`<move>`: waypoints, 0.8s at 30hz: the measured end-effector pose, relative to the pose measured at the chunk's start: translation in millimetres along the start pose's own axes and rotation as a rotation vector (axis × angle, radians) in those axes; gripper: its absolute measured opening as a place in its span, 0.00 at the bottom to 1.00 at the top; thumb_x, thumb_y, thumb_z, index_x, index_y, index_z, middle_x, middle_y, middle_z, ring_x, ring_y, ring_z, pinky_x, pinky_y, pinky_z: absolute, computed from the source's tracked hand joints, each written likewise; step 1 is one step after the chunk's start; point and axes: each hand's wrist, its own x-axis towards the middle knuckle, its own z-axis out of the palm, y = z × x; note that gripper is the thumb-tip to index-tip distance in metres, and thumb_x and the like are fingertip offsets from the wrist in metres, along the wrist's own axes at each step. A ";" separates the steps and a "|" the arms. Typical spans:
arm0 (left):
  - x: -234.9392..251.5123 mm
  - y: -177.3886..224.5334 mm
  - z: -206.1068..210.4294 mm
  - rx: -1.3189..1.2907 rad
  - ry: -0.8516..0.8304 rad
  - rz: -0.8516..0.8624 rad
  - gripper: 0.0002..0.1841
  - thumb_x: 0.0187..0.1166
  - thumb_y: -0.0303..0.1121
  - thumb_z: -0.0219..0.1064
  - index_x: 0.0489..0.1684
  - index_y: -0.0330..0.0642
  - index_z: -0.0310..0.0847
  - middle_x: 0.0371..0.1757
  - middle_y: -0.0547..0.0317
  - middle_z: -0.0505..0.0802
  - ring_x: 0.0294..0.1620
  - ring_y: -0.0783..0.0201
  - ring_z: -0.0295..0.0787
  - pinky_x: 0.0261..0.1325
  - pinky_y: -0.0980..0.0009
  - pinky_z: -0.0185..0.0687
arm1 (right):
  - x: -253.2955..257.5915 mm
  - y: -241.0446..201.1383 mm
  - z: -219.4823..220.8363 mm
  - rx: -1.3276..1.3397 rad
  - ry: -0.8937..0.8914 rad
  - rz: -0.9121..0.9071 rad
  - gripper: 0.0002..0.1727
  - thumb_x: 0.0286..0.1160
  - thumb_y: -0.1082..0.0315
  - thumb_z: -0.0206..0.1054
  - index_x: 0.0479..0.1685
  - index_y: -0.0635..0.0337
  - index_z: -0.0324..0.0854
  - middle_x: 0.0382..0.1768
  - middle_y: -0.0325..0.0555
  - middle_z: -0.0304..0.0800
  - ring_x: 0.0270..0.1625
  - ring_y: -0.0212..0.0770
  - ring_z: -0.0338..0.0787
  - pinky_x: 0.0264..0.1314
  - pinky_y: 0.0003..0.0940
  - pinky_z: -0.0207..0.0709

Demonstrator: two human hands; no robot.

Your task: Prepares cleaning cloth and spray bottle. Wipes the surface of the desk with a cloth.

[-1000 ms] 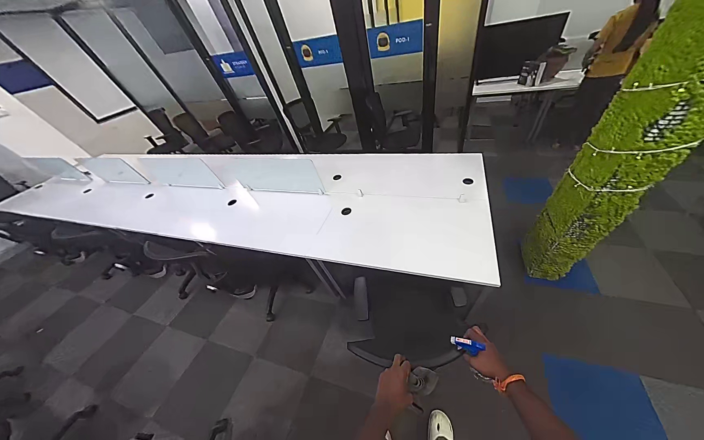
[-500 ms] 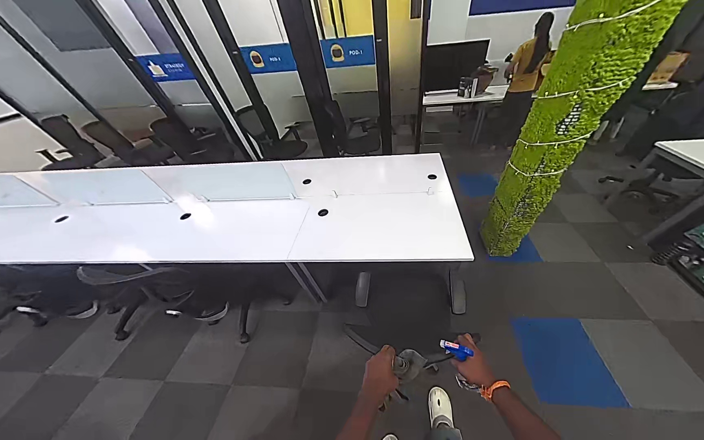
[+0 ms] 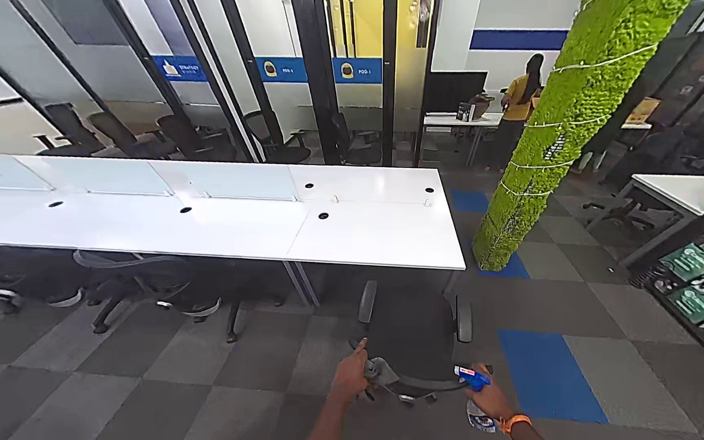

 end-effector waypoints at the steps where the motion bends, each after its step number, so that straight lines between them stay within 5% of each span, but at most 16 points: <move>1: 1.0 -2.9 0.1 0.014 -0.009 -0.015 0.32 0.57 0.35 0.80 0.68 0.40 0.81 0.94 0.63 0.61 0.71 0.46 0.85 0.64 0.41 0.85 | -2.8 11.1 -7.6 0.005 -0.008 -0.005 0.31 0.54 0.60 0.82 0.63 0.60 0.84 0.70 0.59 0.81 0.71 0.51 0.82 0.74 0.49 0.76; 6: -16.8 27.3 20.8 -0.024 -0.065 0.094 0.37 0.55 0.35 0.81 0.73 0.41 0.79 0.75 0.48 0.85 0.73 0.45 0.82 0.71 0.39 0.79 | -21.1 63.4 -52.9 0.033 0.012 -0.118 0.24 0.51 0.65 0.82 0.51 0.64 0.87 0.60 0.60 0.86 0.65 0.52 0.85 0.69 0.50 0.79; 13: -69.1 99.6 102.4 -0.144 -0.011 0.061 0.36 0.55 0.36 0.81 0.72 0.41 0.79 0.75 0.50 0.84 0.70 0.47 0.85 0.67 0.42 0.82 | -39.7 139.0 -107.3 0.098 -0.059 -0.256 0.21 0.49 0.69 0.80 0.47 0.61 0.86 0.53 0.56 0.86 0.59 0.49 0.85 0.62 0.46 0.80; 21: -108.4 183.1 149.0 -0.157 -0.066 -0.089 0.32 0.56 0.39 0.80 0.66 0.42 0.83 0.74 0.53 0.85 0.67 0.48 0.87 0.64 0.41 0.85 | -43.7 204.4 -142.5 0.253 -0.068 -0.396 0.18 0.48 0.72 0.77 0.44 0.63 0.88 0.79 0.61 0.74 0.85 0.51 0.70 0.85 0.43 0.67; 24: -115.4 197.4 155.6 -0.171 -0.125 -0.034 0.35 0.57 0.43 0.81 0.69 0.43 0.82 0.74 0.52 0.85 0.70 0.49 0.85 0.70 0.43 0.81 | -46.3 213.1 -156.5 0.199 -0.074 -0.361 0.26 0.51 0.72 0.77 0.59 0.58 0.89 0.87 0.60 0.65 0.90 0.52 0.65 0.88 0.44 0.66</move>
